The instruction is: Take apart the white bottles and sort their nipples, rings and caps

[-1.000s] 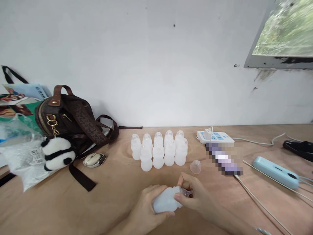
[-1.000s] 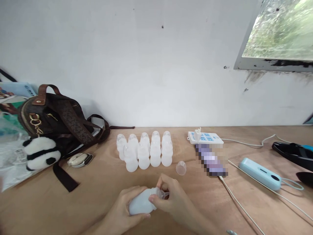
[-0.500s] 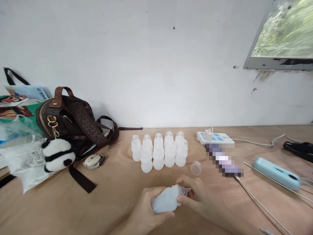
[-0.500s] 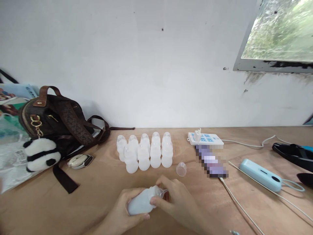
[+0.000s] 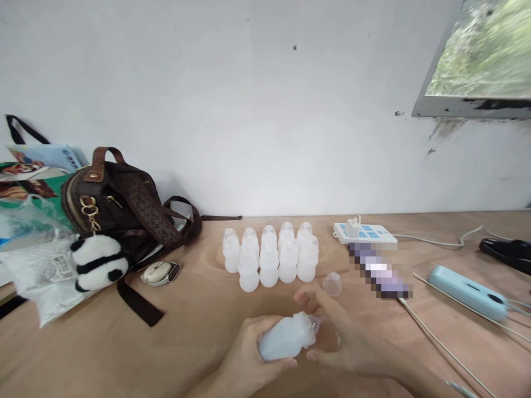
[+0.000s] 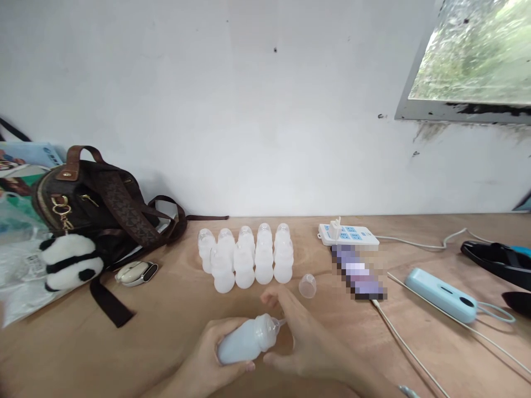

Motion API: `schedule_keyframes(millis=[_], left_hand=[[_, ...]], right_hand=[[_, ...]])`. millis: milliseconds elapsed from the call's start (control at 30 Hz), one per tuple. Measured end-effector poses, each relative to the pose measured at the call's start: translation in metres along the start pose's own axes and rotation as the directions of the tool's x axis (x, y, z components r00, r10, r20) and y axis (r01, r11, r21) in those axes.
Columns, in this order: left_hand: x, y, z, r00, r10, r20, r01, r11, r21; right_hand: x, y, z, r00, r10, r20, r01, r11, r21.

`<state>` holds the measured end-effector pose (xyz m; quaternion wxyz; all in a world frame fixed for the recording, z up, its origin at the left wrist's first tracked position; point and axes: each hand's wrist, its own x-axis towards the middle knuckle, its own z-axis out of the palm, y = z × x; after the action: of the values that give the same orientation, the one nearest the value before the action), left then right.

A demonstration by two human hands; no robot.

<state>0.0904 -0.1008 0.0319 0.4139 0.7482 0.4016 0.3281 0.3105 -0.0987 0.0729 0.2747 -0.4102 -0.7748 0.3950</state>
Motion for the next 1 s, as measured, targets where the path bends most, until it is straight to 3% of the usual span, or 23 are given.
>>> schedule_keyframes(millis=[200, 300, 367, 500, 633, 667, 700, 733, 767, 800, 833, 867, 933, 1000], left_hand=[[-0.001, 0.003, -0.003, 1.0, -0.013, 0.013, 0.012, 0.998, 0.063], [0.0, 0.004, -0.013, 0.998, -0.022, 0.066, 0.017, 0.997, 0.073], [0.003, 0.004, -0.023, 0.986, -0.034, 0.164, 0.027, 0.999, 0.046], [0.007, 0.003, -0.044, 0.93, -0.077, 0.359, 0.113, 0.99, -0.08], [0.002, -0.009, -0.064, 0.828, -0.172, 0.533, 0.33, 0.919, -0.216], [-0.001, -0.016, -0.068, 0.842, -0.182, 0.508, 0.341, 0.909, -0.241], [-0.004, -0.024, -0.071, 0.894, -0.189, 0.406, 0.319, 0.905, -0.28], [-0.006, -0.033, -0.072, 0.961, -0.215, 0.176, 0.262, 0.912, -0.316], [-0.008, -0.042, -0.074, 0.968, -0.237, -0.076, 0.204, 0.931, -0.302], [-0.009, -0.05, -0.074, 0.923, -0.25, -0.292, 0.175, 0.95, -0.26], [-0.008, -0.056, -0.075, 0.849, -0.239, -0.471, 0.152, 0.964, -0.217], [-0.006, -0.061, -0.076, 0.778, -0.217, -0.589, 0.143, 0.975, -0.17], [-0.001, -0.065, -0.078, 0.698, -0.142, -0.701, 0.13, 0.989, -0.071], [0.007, -0.066, -0.081, 0.709, -0.053, -0.703, 0.12, 0.992, 0.047]], right_hand=[[0.0, -0.002, 0.001, 0.998, 0.061, 0.015, -0.059, 0.992, -0.109], [0.0, -0.004, -0.001, 0.992, -0.12, 0.048, 0.126, 0.977, -0.17], [0.0, -0.003, -0.001, 0.96, -0.267, 0.078, 0.278, 0.937, -0.21], [-0.001, 0.002, 0.002, 0.905, -0.414, 0.094, 0.425, 0.884, -0.196], [-0.001, 0.008, 0.003, 0.905, -0.425, 0.018, 0.422, 0.892, -0.163], [0.0, 0.01, 0.002, 0.909, -0.418, -0.011, 0.41, 0.896, -0.171], [0.0, 0.011, 0.001, 0.912, -0.409, -0.04, 0.396, 0.9, -0.18], [0.001, 0.014, 0.001, 0.916, -0.397, -0.068, 0.378, 0.906, -0.191], [0.002, 0.016, 0.0, 0.92, -0.38, -0.093, 0.356, 0.913, -0.2], [0.002, 0.018, 0.0, 0.926, -0.358, -0.118, 0.33, 0.921, -0.207], [0.003, 0.021, 0.0, 0.931, -0.337, -0.142, 0.304, 0.929, -0.212], [0.004, 0.023, 0.0, 0.934, -0.318, -0.164, 0.281, 0.935, -0.215], [0.005, 0.027, 0.0, 0.936, -0.293, -0.197, 0.249, 0.943, -0.219], [0.006, 0.03, 0.0, 0.938, -0.278, -0.209, 0.231, 0.947, -0.224]])
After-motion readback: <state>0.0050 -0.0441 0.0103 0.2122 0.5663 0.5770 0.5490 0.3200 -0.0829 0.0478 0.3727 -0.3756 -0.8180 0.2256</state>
